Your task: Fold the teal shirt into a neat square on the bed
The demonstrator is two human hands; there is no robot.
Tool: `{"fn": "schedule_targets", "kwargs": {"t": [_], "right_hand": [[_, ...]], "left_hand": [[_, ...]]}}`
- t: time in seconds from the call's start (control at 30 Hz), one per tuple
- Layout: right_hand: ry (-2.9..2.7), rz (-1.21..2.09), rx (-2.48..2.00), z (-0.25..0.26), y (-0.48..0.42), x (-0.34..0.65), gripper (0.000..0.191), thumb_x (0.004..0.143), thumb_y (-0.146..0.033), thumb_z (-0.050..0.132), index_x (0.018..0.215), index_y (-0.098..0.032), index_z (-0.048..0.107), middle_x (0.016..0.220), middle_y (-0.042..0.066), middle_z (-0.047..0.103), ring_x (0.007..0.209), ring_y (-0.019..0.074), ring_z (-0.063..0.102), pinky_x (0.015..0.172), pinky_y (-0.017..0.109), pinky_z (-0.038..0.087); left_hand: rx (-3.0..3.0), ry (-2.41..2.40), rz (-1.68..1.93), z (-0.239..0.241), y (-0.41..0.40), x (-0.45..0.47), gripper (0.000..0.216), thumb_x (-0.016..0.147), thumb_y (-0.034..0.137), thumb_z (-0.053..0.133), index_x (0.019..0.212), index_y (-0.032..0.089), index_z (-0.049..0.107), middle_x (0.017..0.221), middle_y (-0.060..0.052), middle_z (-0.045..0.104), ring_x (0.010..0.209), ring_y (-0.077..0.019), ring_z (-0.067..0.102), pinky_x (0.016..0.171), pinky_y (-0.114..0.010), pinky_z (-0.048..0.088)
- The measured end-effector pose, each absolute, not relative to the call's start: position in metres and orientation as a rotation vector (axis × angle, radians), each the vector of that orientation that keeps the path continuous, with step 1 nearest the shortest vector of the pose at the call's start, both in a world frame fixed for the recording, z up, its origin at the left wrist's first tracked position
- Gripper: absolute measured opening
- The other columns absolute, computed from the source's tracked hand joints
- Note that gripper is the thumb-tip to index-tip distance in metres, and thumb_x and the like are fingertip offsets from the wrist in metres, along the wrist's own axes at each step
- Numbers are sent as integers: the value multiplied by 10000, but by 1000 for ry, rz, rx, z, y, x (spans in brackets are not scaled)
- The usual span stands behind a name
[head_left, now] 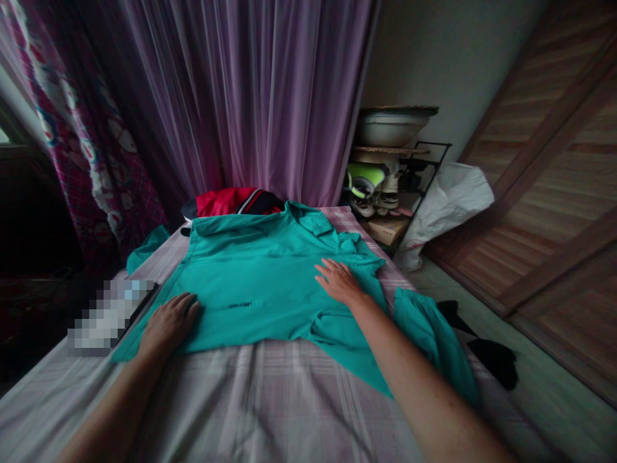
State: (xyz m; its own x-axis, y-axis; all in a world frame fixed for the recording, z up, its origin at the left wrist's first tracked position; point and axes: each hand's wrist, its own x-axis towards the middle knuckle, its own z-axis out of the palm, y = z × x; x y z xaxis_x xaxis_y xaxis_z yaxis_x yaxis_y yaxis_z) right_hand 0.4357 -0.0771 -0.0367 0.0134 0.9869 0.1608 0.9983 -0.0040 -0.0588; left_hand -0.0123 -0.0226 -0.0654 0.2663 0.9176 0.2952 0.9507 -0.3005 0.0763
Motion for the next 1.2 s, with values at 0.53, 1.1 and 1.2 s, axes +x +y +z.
{"fn": "schedule_targets", "kwargs": {"t": [0.53,1.1,1.2], "right_hand": [[-1565,-309,-2345,-39,-90,461,602,990,-434,333,1537,-182,341,1609,173,291,1463,342,263,1146,609,182],[-2243,325,-1570,-56,-145,365,523,915,-463,557,1398,-264,531,1572,109,393,1445,246,353,1179,503,256],[-2208,424,-1474,-60,-154,375,366,817,-443,696,1123,-243,680,1553,118,421,1439,268,366,1157,487,307]], "left_hand": [[-2398,-1799,-327,-59,-26,-6,604,937,480,262,1271,127,621,1350,-140,626,1254,-292,575,1091,-435,425],[-2376,-1813,-291,-57,-30,-4,545,958,458,310,1290,148,611,1360,-118,627,1253,-274,578,1070,-404,430],[-2378,-1817,-317,-58,-30,-4,542,957,458,322,1291,146,613,1360,-119,627,1253,-277,577,1072,-408,426]]}}
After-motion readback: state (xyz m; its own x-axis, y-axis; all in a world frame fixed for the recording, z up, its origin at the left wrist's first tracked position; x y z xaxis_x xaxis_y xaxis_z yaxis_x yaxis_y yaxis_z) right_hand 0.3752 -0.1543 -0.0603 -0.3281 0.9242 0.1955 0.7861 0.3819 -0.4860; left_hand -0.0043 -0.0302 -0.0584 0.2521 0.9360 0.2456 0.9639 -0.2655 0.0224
